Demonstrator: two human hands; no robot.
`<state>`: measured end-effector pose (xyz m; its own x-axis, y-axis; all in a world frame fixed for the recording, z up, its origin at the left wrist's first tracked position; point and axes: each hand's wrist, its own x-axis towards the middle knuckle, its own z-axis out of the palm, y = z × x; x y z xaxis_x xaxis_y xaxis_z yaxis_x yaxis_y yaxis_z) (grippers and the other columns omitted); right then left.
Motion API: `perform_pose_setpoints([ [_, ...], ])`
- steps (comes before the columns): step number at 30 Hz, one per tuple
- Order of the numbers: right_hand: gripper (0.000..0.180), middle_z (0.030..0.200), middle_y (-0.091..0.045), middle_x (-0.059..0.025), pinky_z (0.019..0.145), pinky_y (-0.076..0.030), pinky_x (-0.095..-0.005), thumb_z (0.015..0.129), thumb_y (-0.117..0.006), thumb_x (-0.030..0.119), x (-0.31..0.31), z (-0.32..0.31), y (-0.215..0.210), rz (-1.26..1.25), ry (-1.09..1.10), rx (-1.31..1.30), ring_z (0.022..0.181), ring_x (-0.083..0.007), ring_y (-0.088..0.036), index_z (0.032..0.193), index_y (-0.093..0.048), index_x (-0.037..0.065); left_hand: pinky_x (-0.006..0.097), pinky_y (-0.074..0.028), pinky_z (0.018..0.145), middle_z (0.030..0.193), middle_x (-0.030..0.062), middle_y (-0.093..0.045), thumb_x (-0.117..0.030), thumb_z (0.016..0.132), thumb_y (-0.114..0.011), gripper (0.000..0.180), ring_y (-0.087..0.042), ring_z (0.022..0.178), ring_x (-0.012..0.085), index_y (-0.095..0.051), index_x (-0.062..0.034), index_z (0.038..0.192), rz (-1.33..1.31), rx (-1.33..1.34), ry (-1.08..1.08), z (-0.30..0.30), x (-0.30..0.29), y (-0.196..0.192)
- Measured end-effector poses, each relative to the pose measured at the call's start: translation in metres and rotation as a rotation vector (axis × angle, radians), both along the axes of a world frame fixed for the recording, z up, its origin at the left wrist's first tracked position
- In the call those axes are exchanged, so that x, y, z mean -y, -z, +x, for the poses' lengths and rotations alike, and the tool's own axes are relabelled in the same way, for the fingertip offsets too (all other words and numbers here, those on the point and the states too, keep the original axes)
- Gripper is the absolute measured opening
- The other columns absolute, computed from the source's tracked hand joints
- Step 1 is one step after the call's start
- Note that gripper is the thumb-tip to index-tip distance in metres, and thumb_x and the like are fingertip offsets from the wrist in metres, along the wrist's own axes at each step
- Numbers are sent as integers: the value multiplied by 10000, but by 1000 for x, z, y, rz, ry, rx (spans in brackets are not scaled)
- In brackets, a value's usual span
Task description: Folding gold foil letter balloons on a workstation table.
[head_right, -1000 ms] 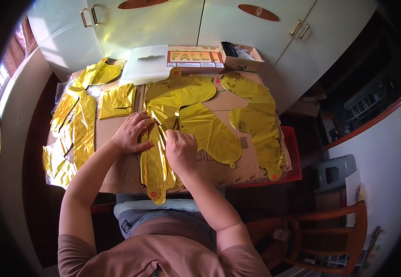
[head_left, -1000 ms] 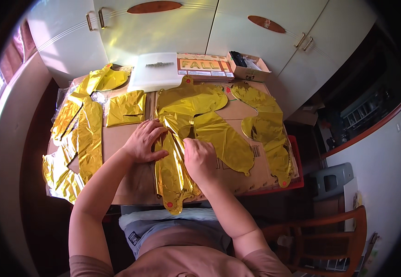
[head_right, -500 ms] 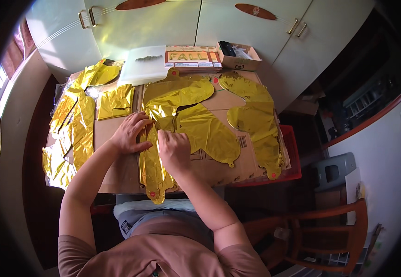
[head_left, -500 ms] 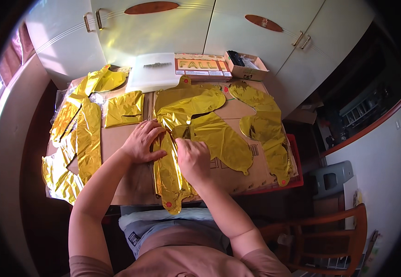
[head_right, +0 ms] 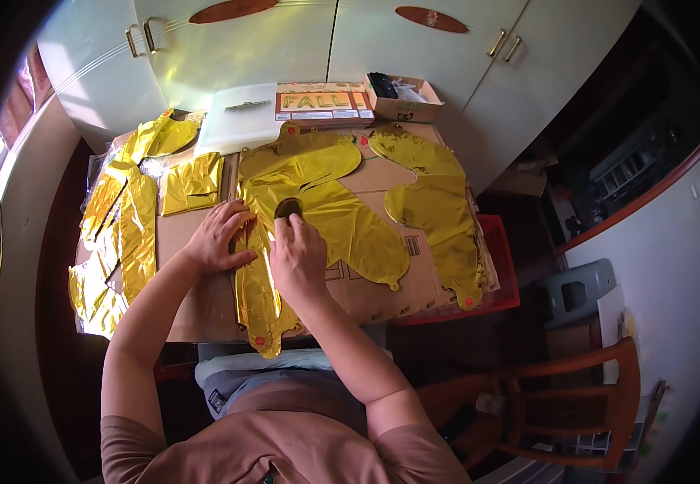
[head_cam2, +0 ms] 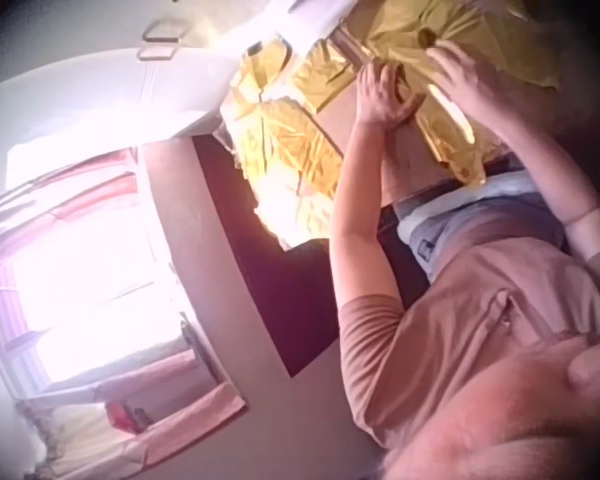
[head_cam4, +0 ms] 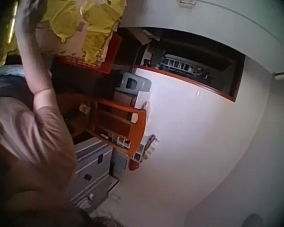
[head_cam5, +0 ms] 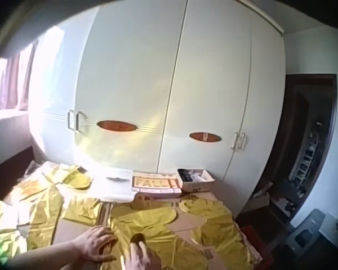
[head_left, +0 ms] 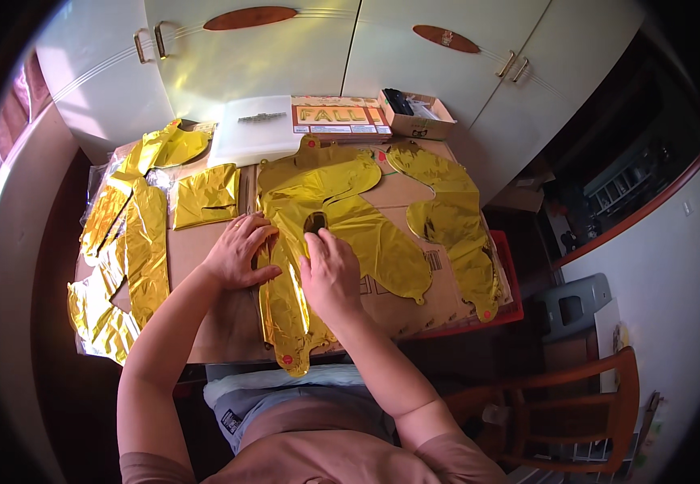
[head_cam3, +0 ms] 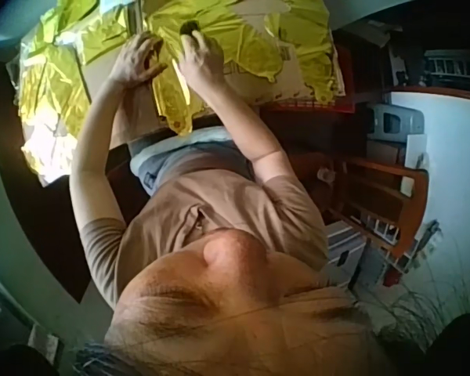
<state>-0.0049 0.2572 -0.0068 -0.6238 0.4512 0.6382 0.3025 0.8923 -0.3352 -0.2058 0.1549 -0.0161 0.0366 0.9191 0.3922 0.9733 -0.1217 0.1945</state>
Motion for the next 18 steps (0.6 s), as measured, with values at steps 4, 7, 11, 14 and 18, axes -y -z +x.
perform_pose_setpoints([
  [4, 577, 1262, -504, -320, 921, -465, -464, 795, -707, 153, 3, 6, 3, -201, 47, 171, 1063, -436, -574, 1287, -464, -24, 469, -325, 1078, 1216, 163, -520, -495, 747, -713, 678, -460, 1228, 355, -519, -69, 1238, 15, -7, -8, -1, 2, 0],
  [7, 607, 1286, -495, -313, 951, -450, -472, 768, -724, 151, 6, 4, 6, -235, 32, 216, 1113, -441, -553, 1292, -458, -3, 468, -322, 1083, 1215, 159, -524, -500, 750, -708, 671, -458, 1233, 362, -523, -68, 1229, 13, 11, -12, -2, 5, 0],
  [11, 609, 1307, -470, -334, 908, -456, -489, 768, -715, 136, 3, 3, 18, -150, -20, 122, 1091, -448, -566, 1308, -469, -5, 467, -315, 1089, 1201, 161, -533, -556, 754, -680, 704, -456, 1238, 368, -527, -53, 1222, 19, -10, -12, -4, 6, -1],
  [14, 582, 1326, -473, -284, 961, -424, -481, 775, -707, 122, 6, 1, 18, -218, -37, 126, 1153, -422, -531, 1303, -483, 21, 463, -315, 1089, 1206, 158, -530, -534, 750, -699, 703, -457, 1238, 360, -526, -53, 1232, 15, -2, -18, -5, 9, 2],
  [18, 534, 1349, -468, -242, 991, -409, -473, 796, -685, 103, 7, 2, 17, -281, -58, 116, 1190, -412, -502, 1293, -497, 40, 461, -330, 1073, 1177, 154, -536, -546, 754, -686, 686, -480, 1194, 343, -541, -53, 1207, 22, 20, -13, -6, 10, 6],
])
